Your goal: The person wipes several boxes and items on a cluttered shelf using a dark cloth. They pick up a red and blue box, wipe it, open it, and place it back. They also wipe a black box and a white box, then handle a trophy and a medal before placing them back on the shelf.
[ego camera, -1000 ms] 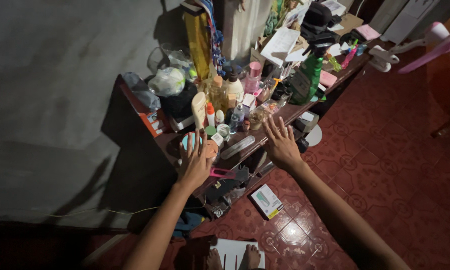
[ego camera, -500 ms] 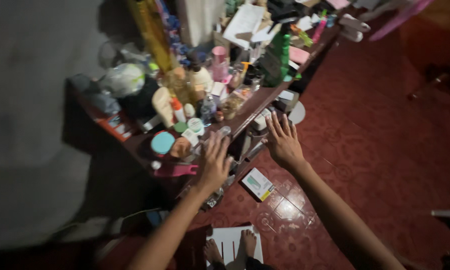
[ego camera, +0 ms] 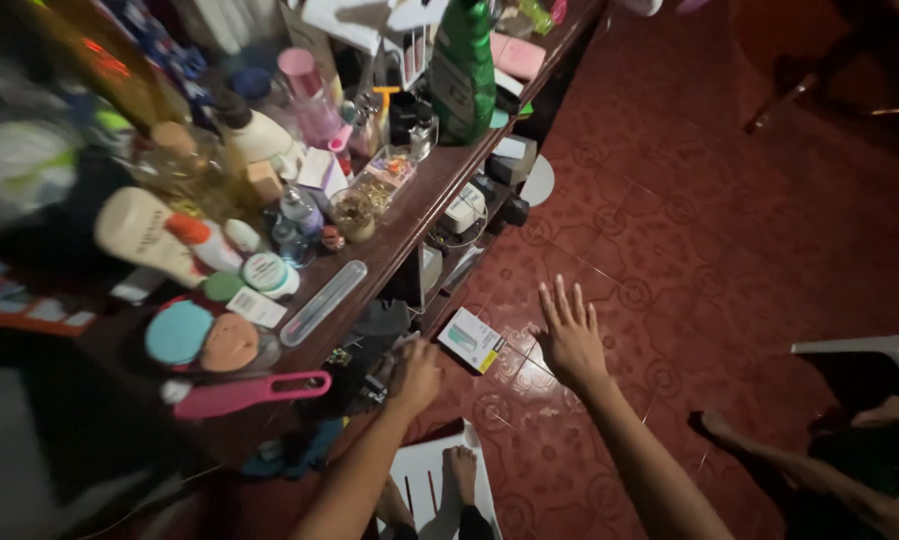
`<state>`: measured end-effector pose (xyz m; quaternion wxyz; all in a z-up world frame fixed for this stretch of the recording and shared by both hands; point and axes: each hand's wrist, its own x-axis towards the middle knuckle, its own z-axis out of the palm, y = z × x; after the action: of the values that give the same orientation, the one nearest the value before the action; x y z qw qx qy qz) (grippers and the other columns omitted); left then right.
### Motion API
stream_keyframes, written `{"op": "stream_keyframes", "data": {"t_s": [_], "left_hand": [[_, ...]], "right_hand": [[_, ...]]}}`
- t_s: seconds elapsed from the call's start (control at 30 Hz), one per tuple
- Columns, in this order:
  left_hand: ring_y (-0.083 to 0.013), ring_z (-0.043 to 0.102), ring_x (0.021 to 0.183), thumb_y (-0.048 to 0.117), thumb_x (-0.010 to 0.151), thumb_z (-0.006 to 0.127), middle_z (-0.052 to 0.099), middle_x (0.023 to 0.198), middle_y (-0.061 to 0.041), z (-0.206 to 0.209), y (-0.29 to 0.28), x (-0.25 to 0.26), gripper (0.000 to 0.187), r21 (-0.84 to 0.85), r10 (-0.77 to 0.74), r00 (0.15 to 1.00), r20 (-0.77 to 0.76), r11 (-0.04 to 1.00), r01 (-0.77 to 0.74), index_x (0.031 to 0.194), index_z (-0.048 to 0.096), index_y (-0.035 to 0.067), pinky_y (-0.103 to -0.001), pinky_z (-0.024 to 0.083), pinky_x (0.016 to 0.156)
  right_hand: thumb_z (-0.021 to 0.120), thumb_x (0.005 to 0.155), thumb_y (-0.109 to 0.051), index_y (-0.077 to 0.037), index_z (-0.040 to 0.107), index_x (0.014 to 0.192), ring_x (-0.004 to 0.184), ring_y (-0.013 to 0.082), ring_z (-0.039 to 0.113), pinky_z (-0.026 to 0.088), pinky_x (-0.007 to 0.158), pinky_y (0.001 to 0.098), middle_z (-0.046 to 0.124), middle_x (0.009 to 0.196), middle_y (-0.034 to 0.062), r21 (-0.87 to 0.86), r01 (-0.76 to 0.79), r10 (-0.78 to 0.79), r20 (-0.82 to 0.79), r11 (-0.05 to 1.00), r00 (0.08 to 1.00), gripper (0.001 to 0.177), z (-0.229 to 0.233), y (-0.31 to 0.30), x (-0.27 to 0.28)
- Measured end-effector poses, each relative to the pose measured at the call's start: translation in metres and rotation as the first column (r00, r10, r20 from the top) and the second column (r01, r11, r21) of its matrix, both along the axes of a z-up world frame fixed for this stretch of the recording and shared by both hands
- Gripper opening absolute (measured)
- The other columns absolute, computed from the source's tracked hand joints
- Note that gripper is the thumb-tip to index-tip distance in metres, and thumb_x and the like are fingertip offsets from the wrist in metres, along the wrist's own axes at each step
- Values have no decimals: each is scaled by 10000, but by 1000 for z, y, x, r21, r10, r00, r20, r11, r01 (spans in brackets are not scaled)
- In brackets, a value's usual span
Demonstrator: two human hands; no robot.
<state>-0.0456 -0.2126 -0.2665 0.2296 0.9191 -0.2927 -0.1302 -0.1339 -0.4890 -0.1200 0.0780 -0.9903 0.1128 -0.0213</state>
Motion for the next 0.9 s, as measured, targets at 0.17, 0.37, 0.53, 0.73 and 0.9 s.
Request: {"op": "stream_keyframes", "data": {"t_s": [0.17, 0.37, 0.53, 0.73, 0.9], "left_hand": [[-430, 392, 1366, 170, 856, 683, 408, 1515, -212, -114, 26, 34, 544, 241, 193, 980, -44, 954, -177, 1356, 535, 16, -539, 346, 1113], [-413, 253, 1478, 295, 868, 691, 510, 1462, -171, -214, 36, 80, 531, 435, 155, 982, -109, 896, -93, 1329, 605, 47, -538, 247, 1202], [-381, 139, 1567, 375, 954, 636, 576, 1447, -111, -273, 27, 115, 431, 539, 64, 997, 50, 838, -81, 1224, 735, 55, -613, 163, 1228], [-334, 187, 1539, 217, 887, 642, 108, 1795, 10, -325, 6, 190, 416, 568, 365, 911, -191, 798, -201, 1281, 715, 106, -589, 289, 1180], [-378, 238, 1486, 187, 891, 652, 285, 1613, -171, -349, 4, 225, 599, 429, 170, 985, -37, 893, -138, 1402, 506, -89, -508, 285, 1202]], "right_hand": [[565, 946, -456, -202, 228, 1595, 1544, 381, 115, 192, 1197, 575, 129, 1689, 99, 9, -12, 13, -94, 1000, 996, 774, -62, -2, 25], [563, 967, -394, -176, 338, 1560, 1536, 390, 155, 225, 1187, 571, 192, 1667, 173, -53, -171, 170, -20, 984, 985, 671, -131, 3, 70], [587, 958, -335, -176, 423, 1499, 1523, 397, 190, 244, 1180, 560, 222, 1640, 201, 13, -235, 236, -54, 972, 970, 586, -195, 18, 67], [584, 958, -293, -198, 481, 1475, 1500, 386, 249, 291, 1165, 494, 252, 1625, 199, 130, -244, 265, -177, 961, 948, 536, -262, 23, 39], [587, 945, -282, -188, 496, 1455, 1481, 382, 283, 321, 1134, 485, 273, 1616, 212, 67, -261, 269, -152, 963, 951, 526, -290, 16, 35]]}}
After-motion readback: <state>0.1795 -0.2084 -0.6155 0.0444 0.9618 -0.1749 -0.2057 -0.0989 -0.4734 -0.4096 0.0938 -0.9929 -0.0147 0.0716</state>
